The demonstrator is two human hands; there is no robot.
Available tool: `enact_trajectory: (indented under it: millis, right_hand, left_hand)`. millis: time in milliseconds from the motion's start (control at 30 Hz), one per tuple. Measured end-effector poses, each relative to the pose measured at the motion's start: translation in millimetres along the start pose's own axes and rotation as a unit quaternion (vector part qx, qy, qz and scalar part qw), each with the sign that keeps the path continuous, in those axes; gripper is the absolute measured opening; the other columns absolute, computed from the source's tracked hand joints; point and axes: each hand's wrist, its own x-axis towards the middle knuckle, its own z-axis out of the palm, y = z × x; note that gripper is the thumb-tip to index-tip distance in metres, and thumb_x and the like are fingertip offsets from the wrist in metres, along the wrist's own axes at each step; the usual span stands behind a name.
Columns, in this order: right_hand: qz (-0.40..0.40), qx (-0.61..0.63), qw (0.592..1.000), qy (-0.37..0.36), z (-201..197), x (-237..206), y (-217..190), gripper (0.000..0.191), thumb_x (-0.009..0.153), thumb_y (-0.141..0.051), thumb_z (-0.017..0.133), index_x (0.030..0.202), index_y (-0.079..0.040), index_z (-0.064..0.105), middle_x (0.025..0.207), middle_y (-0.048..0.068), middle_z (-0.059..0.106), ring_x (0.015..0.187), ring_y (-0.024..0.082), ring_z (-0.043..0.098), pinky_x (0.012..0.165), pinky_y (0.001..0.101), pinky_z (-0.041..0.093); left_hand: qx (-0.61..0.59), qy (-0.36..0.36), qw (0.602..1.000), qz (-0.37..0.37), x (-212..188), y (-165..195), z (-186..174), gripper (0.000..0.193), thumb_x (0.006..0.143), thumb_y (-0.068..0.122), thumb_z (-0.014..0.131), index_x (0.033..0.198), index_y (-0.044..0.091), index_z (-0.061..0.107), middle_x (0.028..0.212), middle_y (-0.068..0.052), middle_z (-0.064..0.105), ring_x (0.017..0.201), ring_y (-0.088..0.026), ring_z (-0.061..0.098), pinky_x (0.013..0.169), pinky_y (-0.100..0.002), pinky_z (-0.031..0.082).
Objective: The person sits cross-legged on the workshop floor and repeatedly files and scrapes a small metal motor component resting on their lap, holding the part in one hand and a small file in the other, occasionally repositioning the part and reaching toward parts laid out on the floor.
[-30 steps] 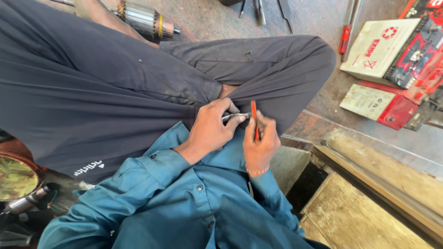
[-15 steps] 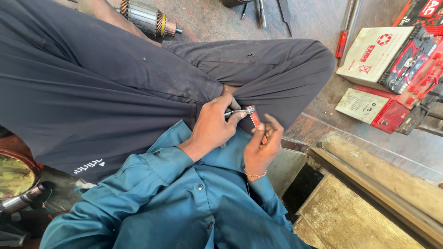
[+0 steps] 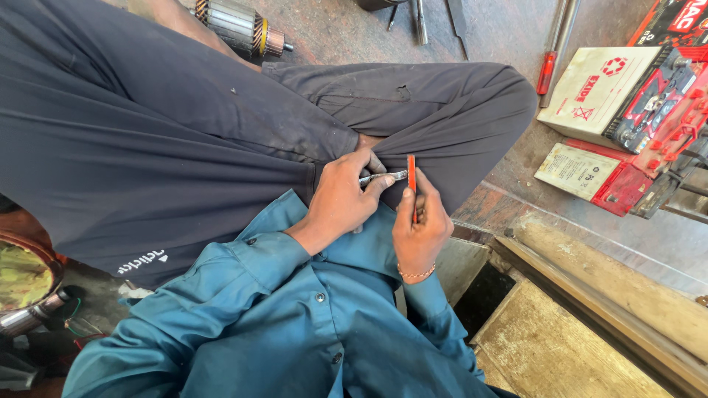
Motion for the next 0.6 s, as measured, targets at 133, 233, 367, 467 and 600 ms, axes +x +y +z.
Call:
enact_trajectory:
  millis: [133, 233, 367, 467, 600]
  right_hand:
    - [-0.022, 0.028, 0.999, -0.001, 2, 0, 3, 0.029, 0.103, -0.006, 0.065, 0.131, -0.001, 0.067, 0.061, -0.001, 0.044, 0.052, 0.009, 0.042, 0.051, 0.0297, 0.036]
    - [-0.034, 0.041, 0.999, 0.011, 3, -5, 5, 0.028, 0.106, -0.006, 0.062, 0.133, -0.001, 0.064, 0.063, -0.005, 0.046, 0.054, 0.006, 0.046, 0.053, 0.028, 0.038]
    - [-0.042, 0.019, 0.999, -0.012, 4, -8, 9, 0.026, 0.103, -0.004, 0.063, 0.128, 0.001, 0.064, 0.062, 0.0, 0.04, 0.05, 0.009, 0.038, 0.05, 0.0302, 0.033]
    - [-0.054, 0.01, 0.998, -0.025, 4, -8, 9, 0.026, 0.102, -0.004, 0.063, 0.127, 0.002, 0.062, 0.061, 0.001, 0.04, 0.049, 0.011, 0.04, 0.049, 0.0316, 0.033]
    - [-0.083, 0.002, 0.996, -0.02, 4, -4, 6, 0.026, 0.103, -0.004, 0.061, 0.128, 0.002, 0.061, 0.064, 0.001, 0.047, 0.051, 0.013, 0.048, 0.051, 0.0322, 0.039]
  left_hand:
    - [-0.009, -0.01, 0.998, -0.055, 1, 5, -3, 0.019, 0.092, 0.016, 0.072, 0.092, 0.0, 0.062, 0.074, -0.015, 0.071, 0.038, -0.022, 0.064, 0.037, -0.037, 0.048]
    - [-0.01, 0.001, 1.0, -0.014, 1, 6, -3, 0.02, 0.09, 0.016, 0.074, 0.089, -0.001, 0.062, 0.079, -0.013, 0.07, 0.036, -0.022, 0.064, 0.034, -0.037, 0.047]
    - [-0.015, -0.002, 1.0, -0.022, 2, 4, -3, 0.02, 0.09, 0.016, 0.074, 0.089, 0.0, 0.062, 0.076, -0.013, 0.07, 0.037, -0.021, 0.064, 0.034, -0.037, 0.048]
    - [-0.011, -0.001, 0.999, -0.031, 2, 1, -2, 0.02, 0.09, 0.017, 0.074, 0.09, 0.0, 0.062, 0.073, -0.014, 0.07, 0.037, -0.021, 0.063, 0.036, -0.038, 0.048]
    - [0.01, 0.002, 1.0, 0.005, 3, -4, 0, 0.02, 0.09, 0.016, 0.075, 0.088, 0.0, 0.063, 0.077, -0.014, 0.07, 0.038, -0.021, 0.064, 0.037, -0.037, 0.049]
